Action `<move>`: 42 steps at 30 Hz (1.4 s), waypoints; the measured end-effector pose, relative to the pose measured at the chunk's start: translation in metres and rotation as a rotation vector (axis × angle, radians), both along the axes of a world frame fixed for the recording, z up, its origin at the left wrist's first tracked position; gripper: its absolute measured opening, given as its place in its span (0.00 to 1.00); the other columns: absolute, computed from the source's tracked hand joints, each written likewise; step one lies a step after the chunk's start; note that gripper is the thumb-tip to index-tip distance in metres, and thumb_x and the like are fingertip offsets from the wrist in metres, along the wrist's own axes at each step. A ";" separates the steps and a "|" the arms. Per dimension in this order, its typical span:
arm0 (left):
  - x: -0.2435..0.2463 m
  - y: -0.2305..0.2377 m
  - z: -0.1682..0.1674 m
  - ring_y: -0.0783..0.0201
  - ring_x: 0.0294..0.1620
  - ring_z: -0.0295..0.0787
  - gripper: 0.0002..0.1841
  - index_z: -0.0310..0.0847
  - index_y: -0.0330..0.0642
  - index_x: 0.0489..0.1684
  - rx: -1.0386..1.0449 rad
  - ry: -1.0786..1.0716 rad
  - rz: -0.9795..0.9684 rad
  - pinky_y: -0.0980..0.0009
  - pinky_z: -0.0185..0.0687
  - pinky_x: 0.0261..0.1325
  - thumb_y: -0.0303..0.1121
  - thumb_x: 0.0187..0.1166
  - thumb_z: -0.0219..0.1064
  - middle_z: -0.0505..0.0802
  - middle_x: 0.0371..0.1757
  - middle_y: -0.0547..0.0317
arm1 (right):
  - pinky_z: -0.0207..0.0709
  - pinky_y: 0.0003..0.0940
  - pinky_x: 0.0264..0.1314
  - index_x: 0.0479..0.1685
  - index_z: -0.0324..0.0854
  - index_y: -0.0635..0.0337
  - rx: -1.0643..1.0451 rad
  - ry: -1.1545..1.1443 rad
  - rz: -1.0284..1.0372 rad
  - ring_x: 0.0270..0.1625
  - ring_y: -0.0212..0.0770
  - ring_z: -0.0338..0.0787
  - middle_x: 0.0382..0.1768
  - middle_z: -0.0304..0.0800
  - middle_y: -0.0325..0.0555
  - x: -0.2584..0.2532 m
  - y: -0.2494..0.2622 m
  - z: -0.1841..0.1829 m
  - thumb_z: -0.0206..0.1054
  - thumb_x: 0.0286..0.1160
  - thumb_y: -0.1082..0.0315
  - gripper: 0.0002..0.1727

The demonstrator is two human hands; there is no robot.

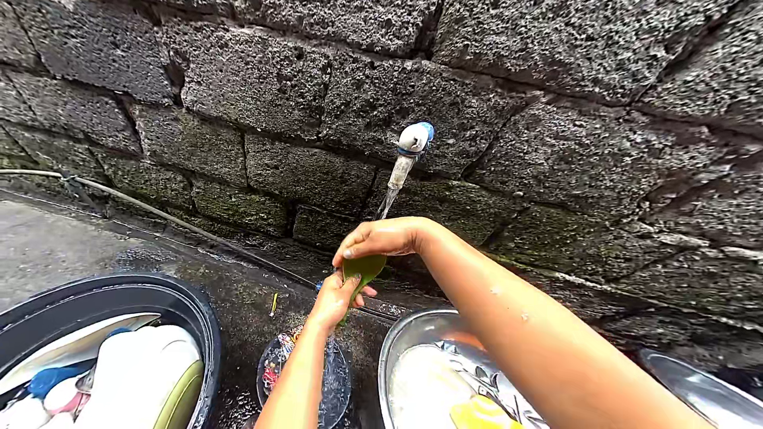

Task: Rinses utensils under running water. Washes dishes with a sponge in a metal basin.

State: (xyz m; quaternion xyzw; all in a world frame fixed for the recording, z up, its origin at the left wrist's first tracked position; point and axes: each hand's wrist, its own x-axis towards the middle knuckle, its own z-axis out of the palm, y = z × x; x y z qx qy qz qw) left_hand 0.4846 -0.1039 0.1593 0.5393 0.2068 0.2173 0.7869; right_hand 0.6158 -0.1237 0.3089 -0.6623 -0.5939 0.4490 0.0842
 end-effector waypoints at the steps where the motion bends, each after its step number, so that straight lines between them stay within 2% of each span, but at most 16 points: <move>1: 0.002 -0.001 0.002 0.76 0.22 0.83 0.12 0.75 0.35 0.55 -0.051 -0.040 0.033 0.81 0.78 0.31 0.33 0.94 0.49 0.94 0.32 0.58 | 0.84 0.31 0.55 0.51 0.88 0.64 0.073 0.126 -0.045 0.44 0.29 0.90 0.44 0.93 0.41 0.004 0.000 -0.004 0.51 0.91 0.71 0.17; 3: 0.004 -0.003 0.003 0.74 0.24 0.86 0.12 0.76 0.36 0.57 -0.118 -0.083 0.066 0.81 0.80 0.32 0.34 0.94 0.49 0.95 0.35 0.56 | 0.85 0.29 0.56 0.48 0.89 0.63 0.193 0.279 -0.116 0.46 0.29 0.92 0.44 0.95 0.39 0.010 0.002 -0.013 0.50 0.91 0.73 0.18; 6: 0.004 -0.002 -0.006 0.76 0.21 0.82 0.18 0.73 0.42 0.66 -0.120 -0.072 -0.015 0.82 0.77 0.27 0.43 0.96 0.45 0.95 0.40 0.56 | 0.87 0.32 0.54 0.48 0.87 0.66 0.404 0.366 -0.332 0.44 0.33 0.93 0.40 0.95 0.41 0.013 0.007 -0.030 0.51 0.92 0.72 0.16; 9: 0.005 0.001 -0.009 0.76 0.16 0.76 0.32 0.77 0.40 0.70 -0.131 -0.049 -0.135 0.82 0.73 0.23 0.54 0.95 0.33 0.91 0.27 0.58 | 0.87 0.31 0.49 0.56 0.84 0.67 0.560 0.311 -0.560 0.39 0.32 0.93 0.36 0.95 0.41 0.021 0.012 -0.038 0.50 0.94 0.70 0.16; 12: 0.007 0.001 -0.011 0.75 0.15 0.71 0.43 0.82 0.39 0.59 -0.210 -0.049 -0.190 0.81 0.71 0.24 0.61 0.91 0.21 0.77 0.15 0.66 | 0.88 0.32 0.46 0.61 0.84 0.65 0.651 0.179 -0.732 0.34 0.32 0.93 0.31 0.94 0.42 0.020 0.013 -0.042 0.50 0.95 0.66 0.18; 16: 0.012 -0.002 -0.012 0.75 0.16 0.69 0.35 0.83 0.41 0.50 -0.295 -0.054 -0.200 0.81 0.70 0.25 0.55 0.95 0.28 0.73 0.16 0.69 | 0.84 0.36 0.39 0.56 0.88 0.61 0.787 -0.077 -0.803 0.25 0.34 0.88 0.27 0.93 0.42 0.013 0.022 -0.050 0.54 0.94 0.60 0.18; 19: 0.016 -0.002 -0.017 0.76 0.19 0.72 0.30 0.80 0.46 0.45 -0.283 -0.068 -0.207 0.82 0.72 0.28 0.54 0.95 0.32 0.76 0.20 0.70 | 0.80 0.35 0.35 0.49 0.88 0.60 0.721 -0.114 -0.815 0.22 0.33 0.81 0.24 0.84 0.41 0.012 0.024 -0.046 0.53 0.94 0.60 0.18; 21: 0.016 0.000 -0.024 0.77 0.22 0.72 0.26 0.78 0.47 0.44 -0.221 -0.052 -0.143 0.83 0.72 0.29 0.52 0.96 0.35 0.77 0.24 0.70 | 0.79 0.38 0.42 0.51 0.87 0.62 0.536 -0.067 -0.754 0.29 0.36 0.83 0.31 0.86 0.45 0.011 0.023 -0.038 0.53 0.94 0.63 0.17; 24: 0.014 0.001 -0.030 0.77 0.25 0.71 0.22 0.79 0.42 0.52 -0.114 0.049 0.041 0.82 0.68 0.30 0.50 0.95 0.44 0.77 0.27 0.68 | 0.75 0.49 0.60 0.59 0.86 0.63 0.229 -0.219 -0.527 0.51 0.46 0.86 0.51 0.89 0.55 0.013 0.020 -0.021 0.57 0.91 0.64 0.15; 28: 0.022 0.001 -0.031 0.72 0.30 0.78 0.14 0.82 0.36 0.57 -0.068 0.094 0.127 0.76 0.75 0.36 0.37 0.92 0.57 0.87 0.35 0.60 | 0.75 0.59 0.62 0.58 0.88 0.62 0.038 -0.478 -0.359 0.57 0.54 0.87 0.54 0.89 0.60 0.014 0.021 -0.008 0.58 0.90 0.62 0.16; 30: 0.023 -0.001 -0.028 0.69 0.33 0.84 0.14 0.78 0.35 0.66 -0.055 0.056 0.121 0.73 0.81 0.41 0.32 0.91 0.57 0.90 0.41 0.55 | 0.73 0.61 0.66 0.58 0.88 0.62 0.142 -0.510 -0.405 0.62 0.58 0.86 0.57 0.89 0.62 0.009 0.021 -0.005 0.55 0.92 0.64 0.17; 32: 0.023 0.000 -0.026 0.66 0.36 0.88 0.16 0.75 0.33 0.71 -0.023 0.040 0.055 0.70 0.84 0.44 0.29 0.92 0.53 0.92 0.43 0.51 | 0.72 0.67 0.70 0.64 0.85 0.63 0.263 -0.577 -0.476 0.69 0.65 0.84 0.63 0.87 0.66 0.010 0.023 -0.007 0.48 0.95 0.65 0.20; 34: 0.020 0.000 -0.028 0.68 0.34 0.89 0.16 0.73 0.35 0.73 0.042 0.076 -0.049 0.71 0.85 0.43 0.31 0.94 0.49 0.92 0.43 0.52 | 0.74 0.68 0.67 0.70 0.82 0.57 0.347 -0.641 -0.579 0.70 0.66 0.84 0.65 0.86 0.65 0.012 0.023 -0.009 0.43 0.96 0.61 0.22; 36: 0.018 -0.001 -0.029 0.70 0.29 0.86 0.17 0.71 0.38 0.75 0.082 0.091 -0.089 0.73 0.85 0.39 0.31 0.95 0.47 0.91 0.39 0.55 | 0.75 0.68 0.64 0.69 0.83 0.52 0.407 -0.663 -0.707 0.69 0.63 0.86 0.64 0.88 0.61 0.013 0.021 -0.010 0.43 0.97 0.56 0.23; 39: 0.019 -0.005 -0.030 0.75 0.19 0.68 0.16 0.71 0.41 0.73 0.089 0.046 -0.010 0.80 0.65 0.24 0.32 0.95 0.45 0.79 0.29 0.63 | 0.76 0.64 0.59 0.63 0.83 0.56 0.516 -0.744 -0.808 0.65 0.62 0.88 0.59 0.90 0.60 0.007 0.015 -0.019 0.45 0.95 0.51 0.25; 42: 0.022 -0.007 -0.027 0.74 0.16 0.64 0.15 0.74 0.41 0.67 0.062 0.033 0.032 0.79 0.61 0.19 0.34 0.96 0.45 0.76 0.25 0.64 | 0.75 0.62 0.61 0.55 0.87 0.61 0.776 -0.839 -0.684 0.66 0.64 0.84 0.56 0.87 0.63 0.010 0.010 -0.054 0.50 0.91 0.58 0.21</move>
